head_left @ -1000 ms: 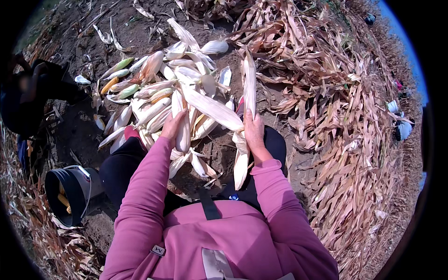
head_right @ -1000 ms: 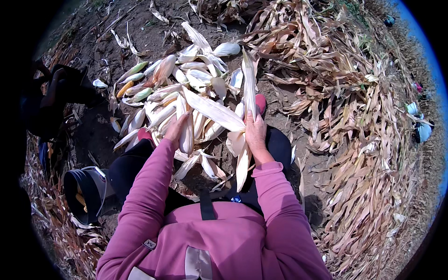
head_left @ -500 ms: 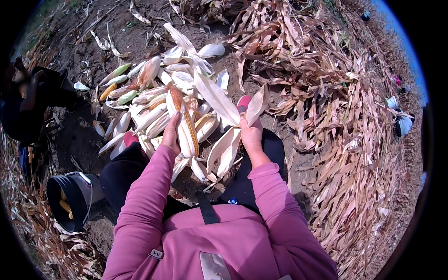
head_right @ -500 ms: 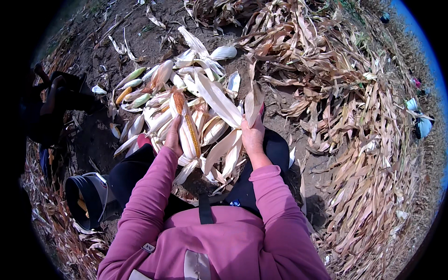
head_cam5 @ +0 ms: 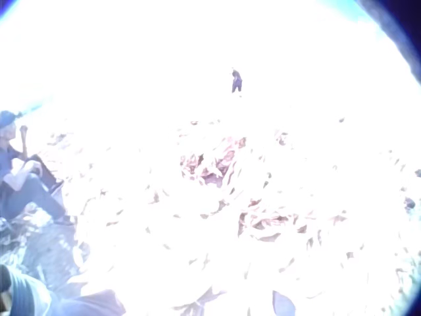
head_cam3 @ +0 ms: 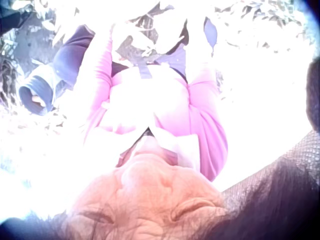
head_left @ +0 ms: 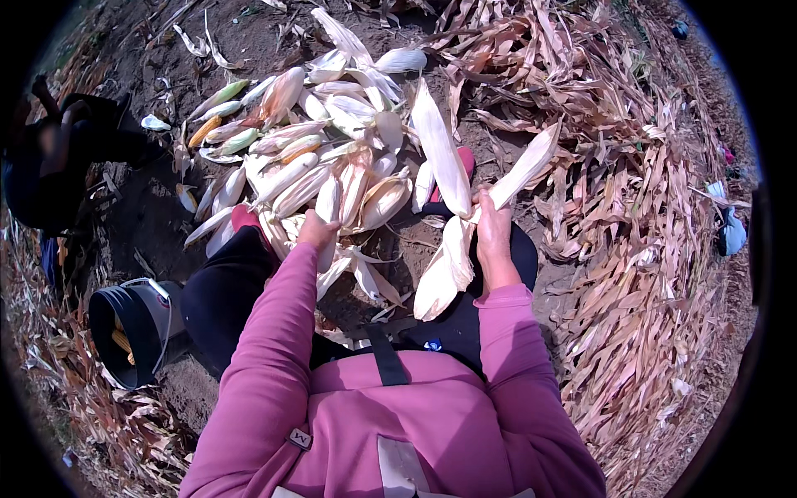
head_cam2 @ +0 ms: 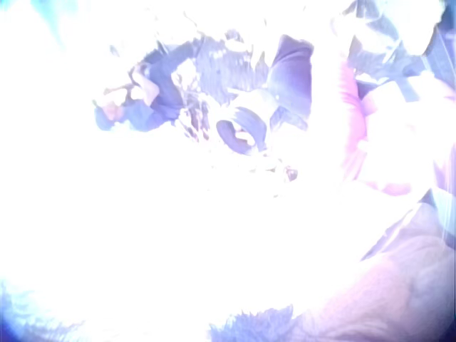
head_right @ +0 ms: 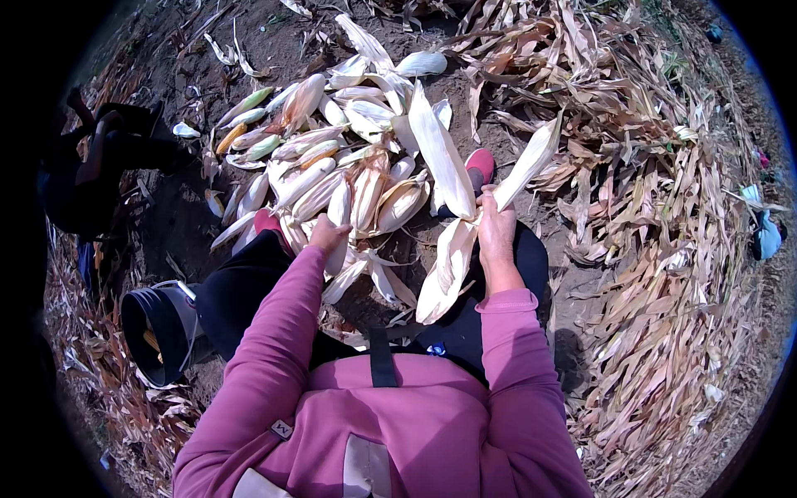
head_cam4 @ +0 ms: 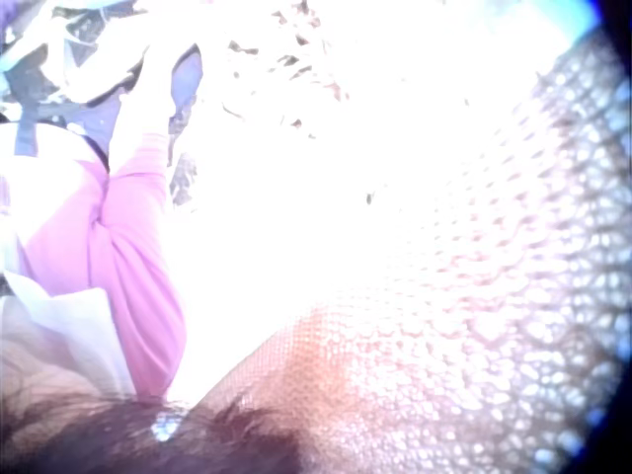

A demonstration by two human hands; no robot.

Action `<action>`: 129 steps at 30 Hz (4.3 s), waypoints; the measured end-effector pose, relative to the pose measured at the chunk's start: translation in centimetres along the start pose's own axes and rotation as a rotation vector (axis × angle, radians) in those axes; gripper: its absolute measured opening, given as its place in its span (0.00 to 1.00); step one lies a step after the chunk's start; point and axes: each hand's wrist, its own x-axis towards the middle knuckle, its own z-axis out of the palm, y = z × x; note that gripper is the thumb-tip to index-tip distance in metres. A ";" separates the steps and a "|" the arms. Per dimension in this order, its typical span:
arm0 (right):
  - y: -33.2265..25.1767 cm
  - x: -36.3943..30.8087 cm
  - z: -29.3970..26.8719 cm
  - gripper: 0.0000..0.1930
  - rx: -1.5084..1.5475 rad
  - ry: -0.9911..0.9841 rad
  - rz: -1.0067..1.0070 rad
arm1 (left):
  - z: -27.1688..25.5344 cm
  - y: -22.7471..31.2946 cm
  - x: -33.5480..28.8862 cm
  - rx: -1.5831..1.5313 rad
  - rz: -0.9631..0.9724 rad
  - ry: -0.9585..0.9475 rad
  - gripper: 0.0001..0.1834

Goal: The person sits on the ground in a field and shucks corn cobs by hand. They remove the husks from each cob and place the shucked corn into a nearby bucket.

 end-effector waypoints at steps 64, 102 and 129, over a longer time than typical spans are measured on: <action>-0.3 11.2 1.4 0.23 0.597 0.355 0.306 | -1.4 20.0 -20.9 -0.310 1.393 -0.464 0.03; -5.5 0.4 6.7 0.15 -0.367 -0.448 -0.458 | -2.2 17.5 -7.8 -0.177 0.566 -0.627 0.26; -7.8 -0.7 5.6 0.20 0.326 -0.923 0.321 | -3.7 17.4 -9.5 -0.723 0.211 -1.209 0.17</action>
